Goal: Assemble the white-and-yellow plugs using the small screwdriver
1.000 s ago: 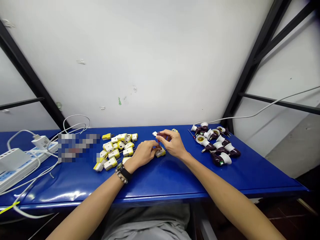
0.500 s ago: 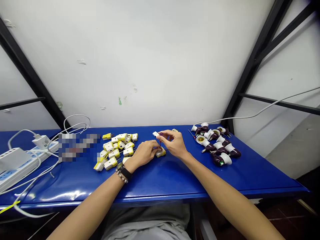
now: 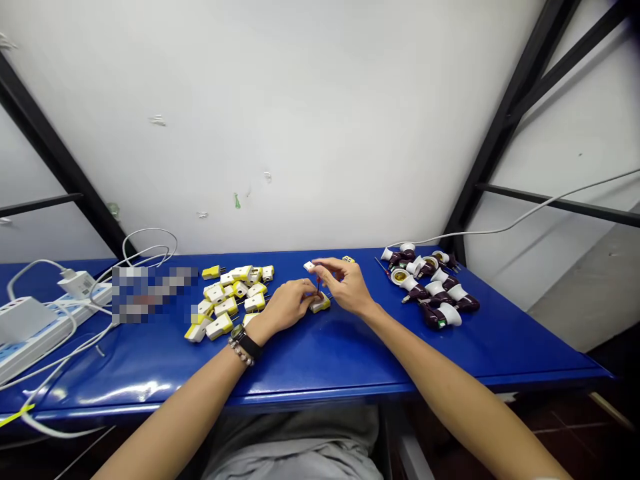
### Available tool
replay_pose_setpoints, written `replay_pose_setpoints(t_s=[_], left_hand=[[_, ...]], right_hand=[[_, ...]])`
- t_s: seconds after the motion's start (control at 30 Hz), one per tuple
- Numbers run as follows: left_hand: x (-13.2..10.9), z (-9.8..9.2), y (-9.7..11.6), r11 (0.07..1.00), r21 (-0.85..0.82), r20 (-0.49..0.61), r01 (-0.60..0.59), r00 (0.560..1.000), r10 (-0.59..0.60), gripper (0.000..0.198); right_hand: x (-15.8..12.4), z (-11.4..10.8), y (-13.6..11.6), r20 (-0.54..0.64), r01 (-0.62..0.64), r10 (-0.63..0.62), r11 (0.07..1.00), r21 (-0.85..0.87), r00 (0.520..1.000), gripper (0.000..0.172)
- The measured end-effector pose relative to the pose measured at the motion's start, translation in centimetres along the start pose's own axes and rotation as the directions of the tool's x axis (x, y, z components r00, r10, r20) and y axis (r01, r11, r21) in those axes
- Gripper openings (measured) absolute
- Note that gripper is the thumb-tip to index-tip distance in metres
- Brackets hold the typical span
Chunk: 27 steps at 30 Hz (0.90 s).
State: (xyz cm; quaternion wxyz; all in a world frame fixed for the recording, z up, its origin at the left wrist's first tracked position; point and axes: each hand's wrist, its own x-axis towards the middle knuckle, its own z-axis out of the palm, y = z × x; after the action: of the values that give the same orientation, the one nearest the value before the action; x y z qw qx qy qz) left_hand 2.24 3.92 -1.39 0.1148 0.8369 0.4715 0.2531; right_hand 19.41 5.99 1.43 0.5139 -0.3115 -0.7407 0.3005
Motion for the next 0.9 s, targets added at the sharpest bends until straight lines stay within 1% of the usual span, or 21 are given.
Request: replay_pose_setpoints(t_s=[0.07, 0.2, 0.23, 0.33, 0.43, 0.57, 0.67, 0.77, 0.9], left_hand=[[0.02, 0.05, -0.11, 1.000, -0.010, 0.007, -0.001, 1.000, 0.001, 0.025], [-0.01, 0.11, -0.21, 0.999, -0.029, 0.009, -0.022, 1.000, 0.022, 0.025], [-0.02, 0.11, -0.20, 0.999, -0.033, 0.009, -0.024, 1.000, 0.024, 0.025], [-0.04, 0.11, -0.14, 0.999, -0.042, 0.004, -0.021, 1.000, 0.021, 0.024], [-0.06, 0.12, -0.15, 0.999, -0.034, 0.003, -0.012, 1.000, 0.012, 0.023], [-0.09, 0.06, -0.13, 1.000, -0.027, 0.016, -0.013, 1.000, 0.014, 0.025], [-0.16, -0.03, 0.02, 1.000, -0.016, 0.012, -0.014, 1.000, 0.014, 0.025], [-0.24, -0.09, 0.15, 1.000, -0.004, 0.006, -0.010, 1.000, 0.010, 0.023], [-0.29, -0.08, 0.13, 1.000, -0.010, 0.003, -0.012, 1.000, 0.012, 0.024]], right_hand=[[0.07, 0.01, -0.04, 0.005, 0.007, -0.007, 1.000, -0.014, 1.000, 0.025], [0.12, 0.09, -0.01, -0.089, 0.014, -0.019, 0.998, -0.054, 0.996, 0.023], [0.09, 0.11, 0.07, -0.097, 0.008, -0.013, 0.998, -0.056, 0.995, 0.023], [-0.06, 0.22, 0.46, -0.060, -0.003, 0.001, 1.000, -0.027, 0.998, 0.026], [-0.12, 0.37, 0.74, -0.017, -0.008, 0.008, 1.000, 0.013, 1.000, 0.025], [-0.05, 0.45, 0.57, -0.077, -0.017, 0.016, 1.000, -0.008, 0.997, 0.023], [0.01, 0.30, 0.29, -0.111, -0.024, 0.021, 1.000, -0.018, 0.994, 0.024], [0.08, 0.07, 0.13, -0.102, -0.028, 0.027, 1.000, -0.004, 0.994, 0.027], [0.17, -0.04, -0.03, -0.069, -0.021, 0.022, 1.000, 0.015, 0.997, 0.025]])
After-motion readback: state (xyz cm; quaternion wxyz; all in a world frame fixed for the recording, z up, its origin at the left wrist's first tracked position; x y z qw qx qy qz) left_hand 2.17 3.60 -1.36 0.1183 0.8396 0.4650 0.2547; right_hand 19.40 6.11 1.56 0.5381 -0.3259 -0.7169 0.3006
